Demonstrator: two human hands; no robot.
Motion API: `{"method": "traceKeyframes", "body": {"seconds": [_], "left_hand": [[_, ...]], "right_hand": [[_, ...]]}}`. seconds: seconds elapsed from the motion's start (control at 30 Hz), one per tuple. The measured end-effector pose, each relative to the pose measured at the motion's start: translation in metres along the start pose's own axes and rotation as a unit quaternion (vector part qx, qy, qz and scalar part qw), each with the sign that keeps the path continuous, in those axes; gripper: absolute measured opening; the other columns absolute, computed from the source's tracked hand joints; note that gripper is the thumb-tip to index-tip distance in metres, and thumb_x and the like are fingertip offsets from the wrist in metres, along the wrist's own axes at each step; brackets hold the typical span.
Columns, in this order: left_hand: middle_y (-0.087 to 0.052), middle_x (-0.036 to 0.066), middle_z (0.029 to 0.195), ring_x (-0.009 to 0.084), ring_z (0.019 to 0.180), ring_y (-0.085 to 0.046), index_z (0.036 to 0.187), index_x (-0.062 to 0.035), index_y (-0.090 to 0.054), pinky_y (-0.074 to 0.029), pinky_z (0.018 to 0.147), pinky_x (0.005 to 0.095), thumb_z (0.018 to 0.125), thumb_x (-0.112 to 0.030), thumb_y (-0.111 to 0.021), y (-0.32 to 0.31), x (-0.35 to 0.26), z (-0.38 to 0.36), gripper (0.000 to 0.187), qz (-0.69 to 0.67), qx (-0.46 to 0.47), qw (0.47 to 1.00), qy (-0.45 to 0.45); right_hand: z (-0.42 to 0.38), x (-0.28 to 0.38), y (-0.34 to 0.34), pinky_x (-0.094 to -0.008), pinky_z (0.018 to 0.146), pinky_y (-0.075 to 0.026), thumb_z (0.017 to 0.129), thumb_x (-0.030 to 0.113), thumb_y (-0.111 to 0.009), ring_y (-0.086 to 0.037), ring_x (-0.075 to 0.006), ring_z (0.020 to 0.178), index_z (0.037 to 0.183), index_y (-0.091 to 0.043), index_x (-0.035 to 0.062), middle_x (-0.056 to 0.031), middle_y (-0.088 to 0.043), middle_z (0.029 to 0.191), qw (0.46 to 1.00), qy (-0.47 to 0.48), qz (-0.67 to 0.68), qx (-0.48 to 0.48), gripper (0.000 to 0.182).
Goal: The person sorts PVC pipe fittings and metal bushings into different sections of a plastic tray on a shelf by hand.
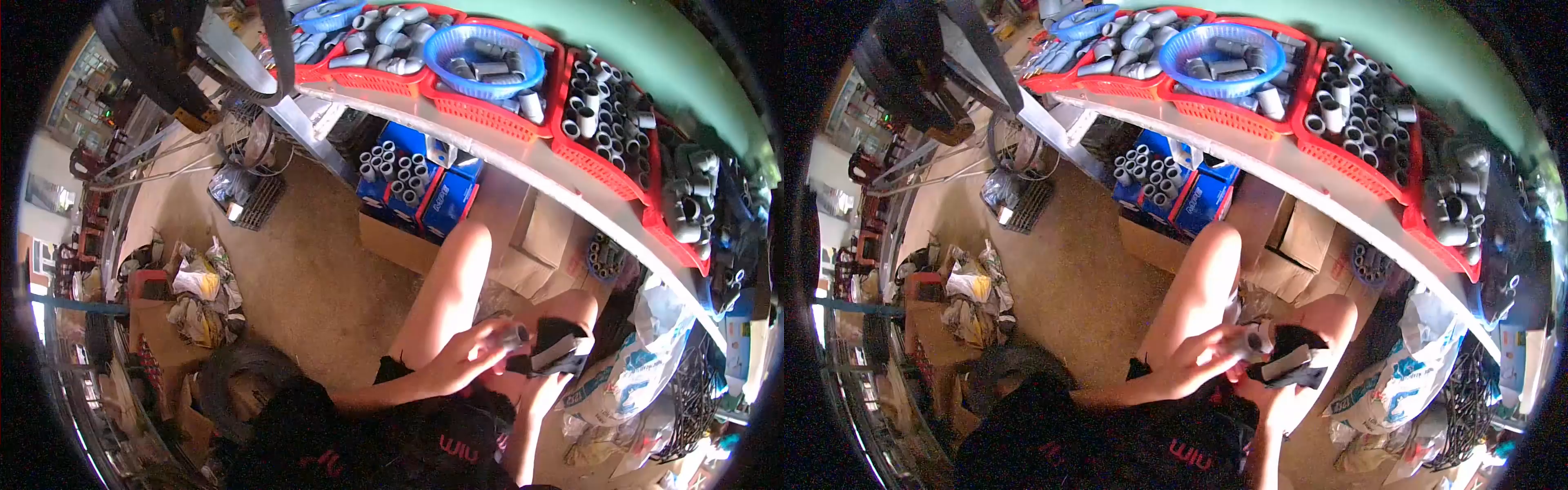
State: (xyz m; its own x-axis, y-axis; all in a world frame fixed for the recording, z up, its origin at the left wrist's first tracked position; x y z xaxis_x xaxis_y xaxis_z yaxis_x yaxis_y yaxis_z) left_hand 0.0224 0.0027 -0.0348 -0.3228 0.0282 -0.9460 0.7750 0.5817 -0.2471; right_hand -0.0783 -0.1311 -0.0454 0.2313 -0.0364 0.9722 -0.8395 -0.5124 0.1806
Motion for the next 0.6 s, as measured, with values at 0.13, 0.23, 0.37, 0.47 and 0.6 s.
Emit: {"method": "traceKeyframes", "body": {"seconds": [0.13,0.23,0.37,0.47,0.6], "left_hand": [[-0.060,0.008,0.082,0.0132,0.068,-0.055,0.123,0.0006,-0.038,-0.042,0.058,0.0273,0.095,-0.029,-0.036,0.003,-0.006,-0.006,0.041,0.015,-0.002,0.999,0.047],[-0.059,0.012,0.088,0.0204,0.078,-0.057,0.126,0.0017,-0.035,-0.044,0.071,0.0306,0.096,-0.032,-0.030,-0.009,-0.007,-0.012,0.045,0.090,-0.004,0.992,-0.085],[-0.057,0.006,0.089,0.0112,0.082,-0.050,0.120,0.0020,-0.042,-0.040,0.077,0.0238,0.096,-0.040,-0.032,-0.008,0.015,-0.014,0.049,-0.103,-0.010,0.995,-0.013],[-0.057,0.002,0.084,0.0095,0.075,-0.053,0.110,0.0005,-0.048,-0.042,0.069,0.0217,0.097,-0.038,-0.031,0.002,0.016,-0.018,0.044,0.067,0.043,0.997,0.009],[-0.058,0.003,0.082,0.0089,0.078,-0.053,0.106,-0.0003,-0.052,-0.043,0.069,0.0239,0.093,-0.022,-0.046,0.006,0.020,-0.023,0.026,-0.013,0.012,1.000,0.022]], "right_hand": [[-0.010,0.039,-0.025,-0.0365,0.087,-0.040,0.067,0.032,-0.071,-0.049,-0.0265,0.098,0.118,-0.036,0.0056,-0.0149,-0.044,0.110,0.957,0.275,-0.006,0.088,0.067],[-0.024,0.031,-0.047,-0.0375,0.082,-0.043,0.064,0.039,-0.073,-0.051,-0.0289,0.094,0.115,-0.043,0.0050,-0.0162,-0.046,0.106,0.940,0.312,0.044,0.134,0.068],[-0.024,0.040,-0.042,-0.0318,0.072,-0.044,0.065,0.012,-0.068,-0.054,-0.0206,0.081,0.092,-0.050,0.0035,-0.0118,-0.053,0.088,0.949,0.285,0.008,0.131,0.033],[-0.009,0.034,-0.040,-0.0301,0.066,-0.047,0.064,0.010,-0.052,-0.058,-0.0179,0.070,0.095,-0.053,0.0026,-0.0113,-0.058,0.079,0.969,0.175,0.027,0.173,0.032],[0.020,0.003,-0.025,-0.0287,0.077,-0.045,0.061,0.004,-0.045,-0.055,-0.0174,0.085,0.101,-0.051,0.0036,-0.0077,-0.056,0.091,0.983,-0.015,0.154,0.102,0.040]]}}
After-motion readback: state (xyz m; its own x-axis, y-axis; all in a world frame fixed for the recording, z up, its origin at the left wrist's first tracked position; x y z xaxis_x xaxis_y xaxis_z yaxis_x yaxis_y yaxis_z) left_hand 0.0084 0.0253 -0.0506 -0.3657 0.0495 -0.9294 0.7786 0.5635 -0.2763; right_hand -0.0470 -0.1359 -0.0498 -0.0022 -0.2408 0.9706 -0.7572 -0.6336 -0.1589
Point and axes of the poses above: each hand's wrist, its own z-axis towards the middle knuckle, its own y-axis out of the back of the hand, x = y × z, the point moved 5 cm from there along z, towards the middle knuckle
